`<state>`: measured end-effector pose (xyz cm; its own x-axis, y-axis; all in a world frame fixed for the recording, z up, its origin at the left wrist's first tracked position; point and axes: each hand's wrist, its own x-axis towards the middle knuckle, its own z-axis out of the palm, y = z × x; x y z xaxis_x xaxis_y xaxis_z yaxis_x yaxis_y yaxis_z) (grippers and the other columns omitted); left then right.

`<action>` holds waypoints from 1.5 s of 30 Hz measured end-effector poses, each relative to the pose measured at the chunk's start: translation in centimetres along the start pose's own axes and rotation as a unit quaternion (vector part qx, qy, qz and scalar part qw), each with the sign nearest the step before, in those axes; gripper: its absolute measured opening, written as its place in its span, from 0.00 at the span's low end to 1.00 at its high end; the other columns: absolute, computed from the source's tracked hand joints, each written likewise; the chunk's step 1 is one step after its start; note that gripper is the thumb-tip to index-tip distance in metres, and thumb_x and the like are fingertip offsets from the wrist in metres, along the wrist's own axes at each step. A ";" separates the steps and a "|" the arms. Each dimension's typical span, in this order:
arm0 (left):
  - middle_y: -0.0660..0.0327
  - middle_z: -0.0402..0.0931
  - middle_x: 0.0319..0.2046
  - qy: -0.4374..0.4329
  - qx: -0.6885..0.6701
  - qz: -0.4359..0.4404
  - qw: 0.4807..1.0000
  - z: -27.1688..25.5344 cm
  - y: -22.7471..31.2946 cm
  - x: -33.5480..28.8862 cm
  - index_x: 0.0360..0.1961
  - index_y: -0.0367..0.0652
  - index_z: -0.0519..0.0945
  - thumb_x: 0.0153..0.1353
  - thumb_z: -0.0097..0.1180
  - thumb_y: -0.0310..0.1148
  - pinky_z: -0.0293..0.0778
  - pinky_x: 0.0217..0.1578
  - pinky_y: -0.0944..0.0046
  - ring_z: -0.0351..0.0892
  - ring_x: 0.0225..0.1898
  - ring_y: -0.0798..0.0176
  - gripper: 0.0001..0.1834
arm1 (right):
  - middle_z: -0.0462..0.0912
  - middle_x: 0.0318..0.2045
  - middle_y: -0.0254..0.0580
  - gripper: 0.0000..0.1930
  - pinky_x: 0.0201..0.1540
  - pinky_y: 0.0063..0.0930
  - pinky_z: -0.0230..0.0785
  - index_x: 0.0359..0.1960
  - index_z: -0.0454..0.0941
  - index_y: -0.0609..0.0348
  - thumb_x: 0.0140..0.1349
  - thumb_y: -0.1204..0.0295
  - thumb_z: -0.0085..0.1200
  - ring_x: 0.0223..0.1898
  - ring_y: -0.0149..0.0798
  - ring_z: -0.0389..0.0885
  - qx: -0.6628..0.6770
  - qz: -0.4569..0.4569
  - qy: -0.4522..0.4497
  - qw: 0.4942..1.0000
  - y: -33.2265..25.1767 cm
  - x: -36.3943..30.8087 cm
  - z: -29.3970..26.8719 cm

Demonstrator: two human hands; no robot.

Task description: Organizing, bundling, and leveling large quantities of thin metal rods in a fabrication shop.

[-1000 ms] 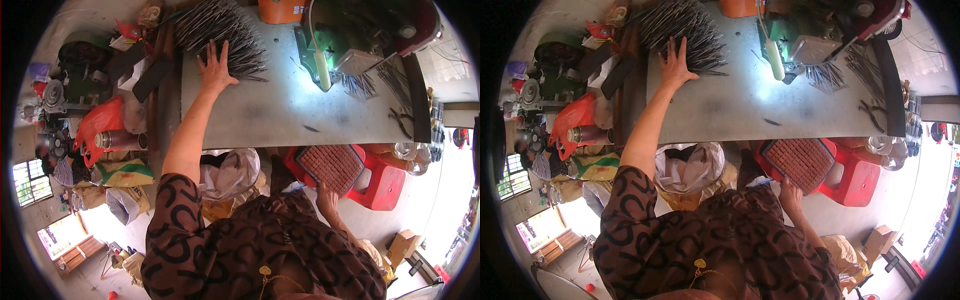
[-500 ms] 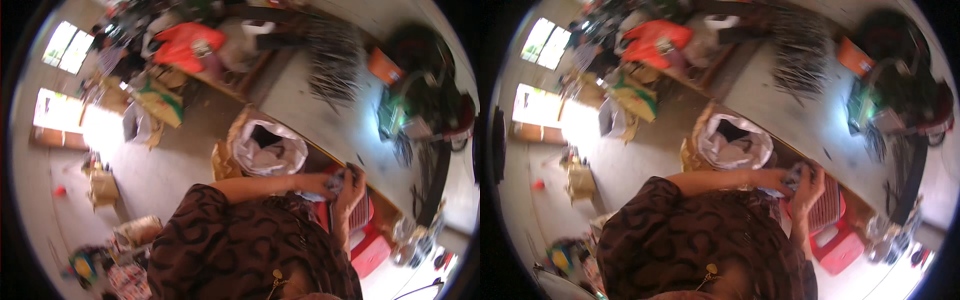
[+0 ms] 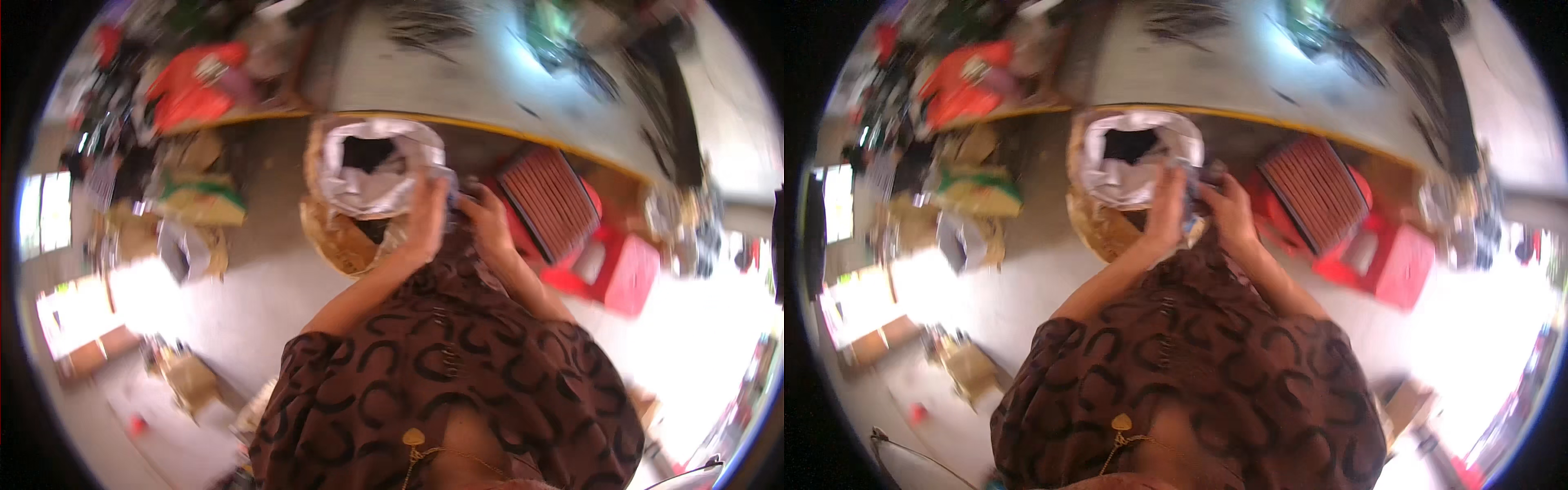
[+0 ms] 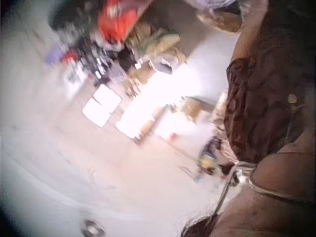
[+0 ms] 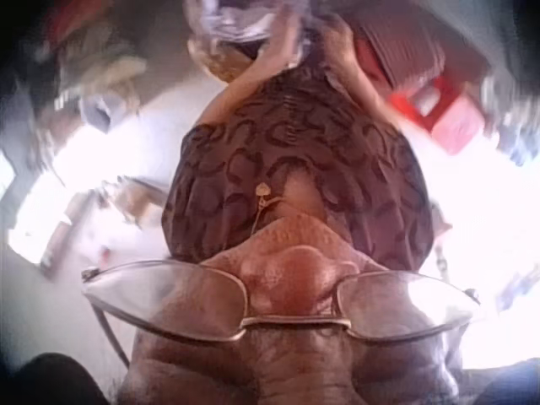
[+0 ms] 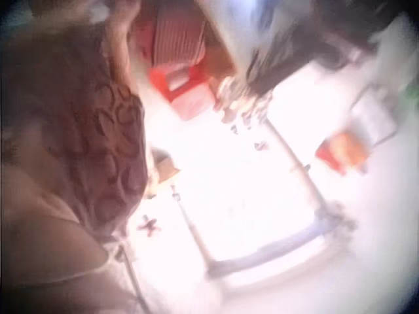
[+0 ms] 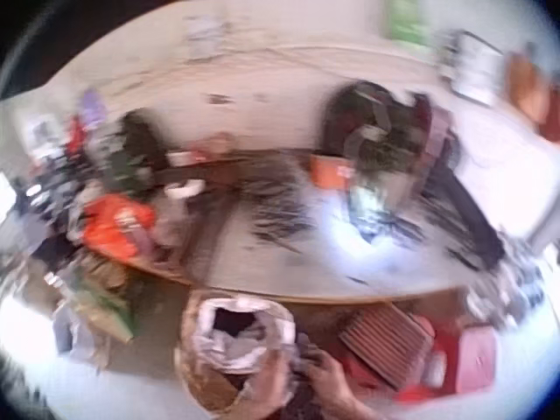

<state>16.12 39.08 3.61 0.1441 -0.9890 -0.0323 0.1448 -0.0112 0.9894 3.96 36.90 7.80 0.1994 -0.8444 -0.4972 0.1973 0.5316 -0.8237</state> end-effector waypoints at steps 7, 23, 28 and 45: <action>0.72 0.50 0.19 0.075 -0.319 -0.256 0.910 6.4 1.1 2.1 0.27 0.52 0.58 0.72 0.46 0.43 0.53 0.21 0.68 0.49 0.19 0.74 0.17 | 0.81 0.37 0.56 0.25 0.45 0.39 0.72 0.48 0.71 0.68 0.57 0.62 0.64 0.41 0.39 0.80 -0.213 -0.114 0.179 0.954 1.7 -3.7 -8.4; 0.62 0.72 0.32 -0.388 0.174 -0.084 0.901 29.2 -0.2 -11.1 0.48 0.43 0.75 0.69 0.46 0.32 0.70 0.37 0.63 0.71 0.35 0.67 0.10 | 0.83 0.27 0.44 0.12 0.34 0.40 0.73 0.32 0.78 0.55 0.54 0.62 0.63 0.32 0.49 0.83 -0.482 -0.293 0.150 0.812 -4.7 -18.7 -33.8; 0.66 0.74 0.34 -0.329 -0.035 -0.220 0.918 38.9 0.8 -13.0 0.51 0.43 0.74 0.72 0.47 0.37 0.68 0.39 0.70 0.71 0.35 0.71 0.13 | 0.81 0.25 0.44 0.11 0.32 0.30 0.72 0.38 0.82 0.55 0.56 0.67 0.64 0.26 0.37 0.80 -0.225 -0.265 0.215 0.912 -1.9 -21.2 -43.1; 0.62 0.78 0.35 -0.497 0.093 -0.136 0.852 41.6 3.0 -10.6 0.44 0.45 0.76 0.72 0.47 0.43 0.74 0.42 0.60 0.78 0.41 0.65 0.14 | 0.79 0.23 0.39 0.03 0.28 0.38 0.73 0.31 0.80 0.52 0.54 0.72 0.59 0.27 0.47 0.81 -0.209 -0.328 0.301 0.871 -7.5 -24.2 -43.7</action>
<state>-25.70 43.42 12.81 -0.7836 -0.5814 -0.2190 -0.1305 -0.1907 0.9729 -44.31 50.46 14.11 -0.3894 -0.9054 0.1690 -0.3125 -0.0428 -0.9490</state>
